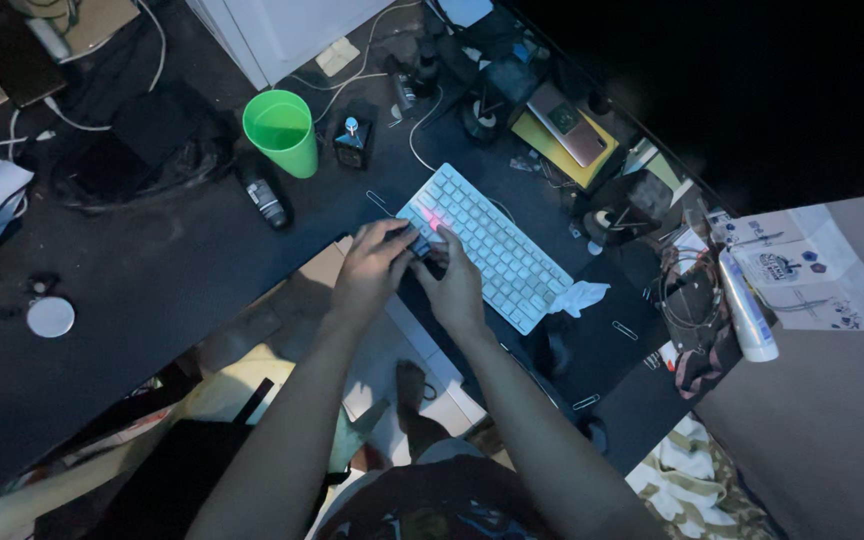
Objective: The person gathers various items from a cluttered desk, including cables, a power adapter, a wallet, a small electronic device, a mouse, a bottle, and a tube of cream. They place each item into a brown backpack resting on a chair.
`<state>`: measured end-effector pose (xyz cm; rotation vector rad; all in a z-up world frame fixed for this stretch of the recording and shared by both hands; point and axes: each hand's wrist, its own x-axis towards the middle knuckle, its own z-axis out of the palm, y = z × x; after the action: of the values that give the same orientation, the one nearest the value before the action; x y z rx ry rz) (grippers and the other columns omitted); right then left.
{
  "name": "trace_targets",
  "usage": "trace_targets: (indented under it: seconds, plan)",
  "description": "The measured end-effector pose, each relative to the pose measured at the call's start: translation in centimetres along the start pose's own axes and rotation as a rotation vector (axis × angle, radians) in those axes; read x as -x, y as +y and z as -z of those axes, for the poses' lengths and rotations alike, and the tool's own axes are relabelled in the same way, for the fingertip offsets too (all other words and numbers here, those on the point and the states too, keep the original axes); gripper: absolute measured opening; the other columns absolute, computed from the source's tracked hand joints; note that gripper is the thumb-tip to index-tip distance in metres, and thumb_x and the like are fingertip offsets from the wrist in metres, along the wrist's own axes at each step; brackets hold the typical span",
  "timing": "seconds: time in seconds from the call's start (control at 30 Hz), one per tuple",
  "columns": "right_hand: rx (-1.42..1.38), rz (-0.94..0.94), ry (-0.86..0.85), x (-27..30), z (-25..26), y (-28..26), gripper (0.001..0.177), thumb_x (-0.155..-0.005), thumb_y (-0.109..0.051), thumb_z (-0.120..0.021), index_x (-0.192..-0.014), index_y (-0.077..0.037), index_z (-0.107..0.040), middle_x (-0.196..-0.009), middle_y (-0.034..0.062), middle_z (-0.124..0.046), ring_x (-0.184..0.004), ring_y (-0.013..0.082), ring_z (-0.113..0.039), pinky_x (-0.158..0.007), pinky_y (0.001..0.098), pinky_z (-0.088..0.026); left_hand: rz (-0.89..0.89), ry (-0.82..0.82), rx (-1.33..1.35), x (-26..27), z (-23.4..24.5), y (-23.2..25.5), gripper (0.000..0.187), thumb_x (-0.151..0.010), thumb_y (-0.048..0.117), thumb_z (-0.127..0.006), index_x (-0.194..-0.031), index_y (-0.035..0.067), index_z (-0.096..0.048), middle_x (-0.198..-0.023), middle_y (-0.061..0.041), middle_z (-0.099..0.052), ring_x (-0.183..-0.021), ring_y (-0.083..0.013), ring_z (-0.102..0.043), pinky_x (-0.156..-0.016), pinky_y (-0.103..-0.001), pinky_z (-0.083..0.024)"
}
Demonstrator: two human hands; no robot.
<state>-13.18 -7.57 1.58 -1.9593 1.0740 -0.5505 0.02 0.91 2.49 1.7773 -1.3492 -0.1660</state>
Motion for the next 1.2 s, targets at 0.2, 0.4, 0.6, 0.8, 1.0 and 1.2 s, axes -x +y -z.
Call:
trace_targets:
  seconds: [0.2,0.4,0.6,0.8,1.0,1.2]
  plan:
    - [0.139,0.015,-0.098,0.0,0.2,0.1,0.058,-0.091,-0.017,-0.077,-0.141,-0.003,-0.052,-0.124,0.0163,-0.069,-0.114,0.0265,-0.069,-0.098,0.0404,-0.055,0.009,-0.047,-0.035,0.3,-0.3,0.4,0.039,-0.085,-0.003,-0.074,-0.123,0.006,-0.072,-0.134,-0.011,-0.059,-0.121,-0.0295,-0.060,-0.099,-0.036,-0.052]
    - [0.076,0.208,-0.041,0.2,0.1,0.6,0.061,-0.085,-0.015,-0.080,-0.138,-0.001,-0.053,-0.124,0.0206,-0.067,-0.110,0.0317,-0.068,-0.092,0.0422,-0.055,0.082,-0.079,0.081,1.0,0.0,0.3,0.052,-0.082,-0.012,-0.063,-0.130,0.008,-0.068,-0.143,-0.010,-0.055,-0.130,-0.0327,-0.057,-0.108,-0.039,-0.049]
    - [-0.159,0.080,-0.093,-1.0,-1.3,1.7,0.045,-0.098,-0.016,-0.070,-0.138,-0.002,-0.056,-0.114,0.0145,-0.073,-0.104,0.0236,-0.073,-0.090,0.0396,-0.058,0.224,0.007,0.252,1.9,-0.1,-1.5,0.067,-0.086,-0.015,-0.053,-0.148,0.009,-0.053,-0.155,-0.016,-0.044,-0.139,-0.0346,-0.048,-0.110,-0.039,-0.043]
    - [-0.915,-0.214,-0.398,-1.3,-2.9,-0.5,0.041,-0.104,-0.024,-0.054,-0.138,-0.001,-0.057,-0.113,0.0125,-0.071,-0.094,0.0176,-0.072,-0.079,0.0354,-0.062,0.456,0.188,0.921,5.1,3.1,-2.6,0.061,-0.092,-0.008,-0.055,-0.151,0.007,-0.050,-0.142,-0.013,-0.059,-0.125,-0.0199,-0.059,-0.106,-0.032,-0.048]
    - [-0.992,-0.126,-0.629,-1.4,-5.7,-5.6,0.041,-0.105,-0.021,-0.051,-0.139,0.001,-0.057,-0.115,0.0132,-0.071,-0.095,0.0188,-0.072,-0.078,0.0344,-0.060,0.535,0.379,0.943,7.7,8.0,-0.3,0.056,-0.094,0.004,-0.065,-0.148,0.003,-0.051,-0.124,-0.010,-0.067,-0.106,-0.0137,-0.065,-0.093,-0.029,-0.054]
    - [-0.884,-0.079,-0.834,-0.1,-10.2,-10.1,0.041,-0.103,-0.021,-0.049,-0.139,0.000,-0.056,-0.117,0.0111,-0.071,-0.097,0.0172,-0.073,-0.077,0.0337,-0.060,0.542,0.728,0.721,10.5,12.0,0.8,0.045,-0.097,0.014,-0.071,-0.138,-0.001,-0.059,-0.128,-0.010,-0.067,-0.106,-0.0123,-0.064,-0.090,-0.028,-0.054]
